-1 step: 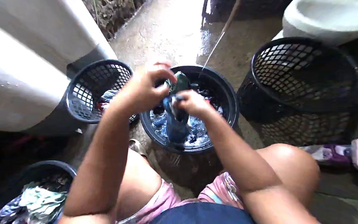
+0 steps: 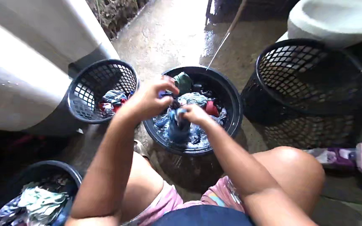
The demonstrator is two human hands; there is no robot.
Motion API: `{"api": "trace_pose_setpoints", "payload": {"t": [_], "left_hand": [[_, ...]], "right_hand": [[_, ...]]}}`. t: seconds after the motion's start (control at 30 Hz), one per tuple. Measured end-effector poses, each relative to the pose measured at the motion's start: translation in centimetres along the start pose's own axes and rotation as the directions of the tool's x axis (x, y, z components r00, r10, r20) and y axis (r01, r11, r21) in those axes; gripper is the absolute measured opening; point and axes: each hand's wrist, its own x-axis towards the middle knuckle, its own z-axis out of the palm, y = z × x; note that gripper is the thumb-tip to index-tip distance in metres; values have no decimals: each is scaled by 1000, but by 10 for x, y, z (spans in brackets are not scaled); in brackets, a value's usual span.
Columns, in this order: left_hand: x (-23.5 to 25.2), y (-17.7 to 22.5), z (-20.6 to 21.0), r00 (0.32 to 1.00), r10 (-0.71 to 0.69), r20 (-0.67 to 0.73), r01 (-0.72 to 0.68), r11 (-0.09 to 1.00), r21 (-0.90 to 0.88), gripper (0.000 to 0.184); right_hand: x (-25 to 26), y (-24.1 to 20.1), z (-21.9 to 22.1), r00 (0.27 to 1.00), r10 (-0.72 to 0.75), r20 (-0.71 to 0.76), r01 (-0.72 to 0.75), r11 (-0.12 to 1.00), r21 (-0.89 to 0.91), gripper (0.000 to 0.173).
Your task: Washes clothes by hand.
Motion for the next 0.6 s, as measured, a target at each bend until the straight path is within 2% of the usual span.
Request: {"api": "trace_pose_setpoints", "payload": {"t": [0.07,0.1,0.13,0.2,0.27,0.33,0.4,0.43,0.5,0.6], "left_hand": [[-9,-32,31,990,-112,87,122,986,-113,25],[-12,-45,44,981,-151,123,169,973,-157,26],[-14,-57,54,972,-183,145,209,958,-198,26],[-15,-78,66,953,-249,174,288,922,-258,28],[-14,-93,70,925,-325,196,370,888,-273,29],[-12,-102,64,911,-361,199,407,864,-297,29],[-8,-108,54,919,-355,173,395,843,-365,29],[-6,-112,50,923,-351,156,384,833,-398,29],[-2,-120,44,927,-349,140,374,818,-437,29],[2,-134,36,922,-357,151,387,829,-404,30]], "right_hand": [[8,89,51,954,288,81,-284,957,-61,27],[6,111,65,907,404,120,-393,914,-104,33],[5,117,70,874,464,143,-447,884,-138,36],[7,89,60,879,450,157,-435,892,-121,36],[10,31,29,945,308,108,-300,951,-79,29],[6,-27,-9,997,77,27,-75,995,-72,24],[-7,-80,-47,985,-161,-62,160,987,-31,22],[-18,-107,-66,956,-279,-95,276,960,-41,22],[-39,-156,-100,850,-510,-131,498,859,-120,22],[-58,-207,-135,701,-676,-226,661,735,-149,20]]}}
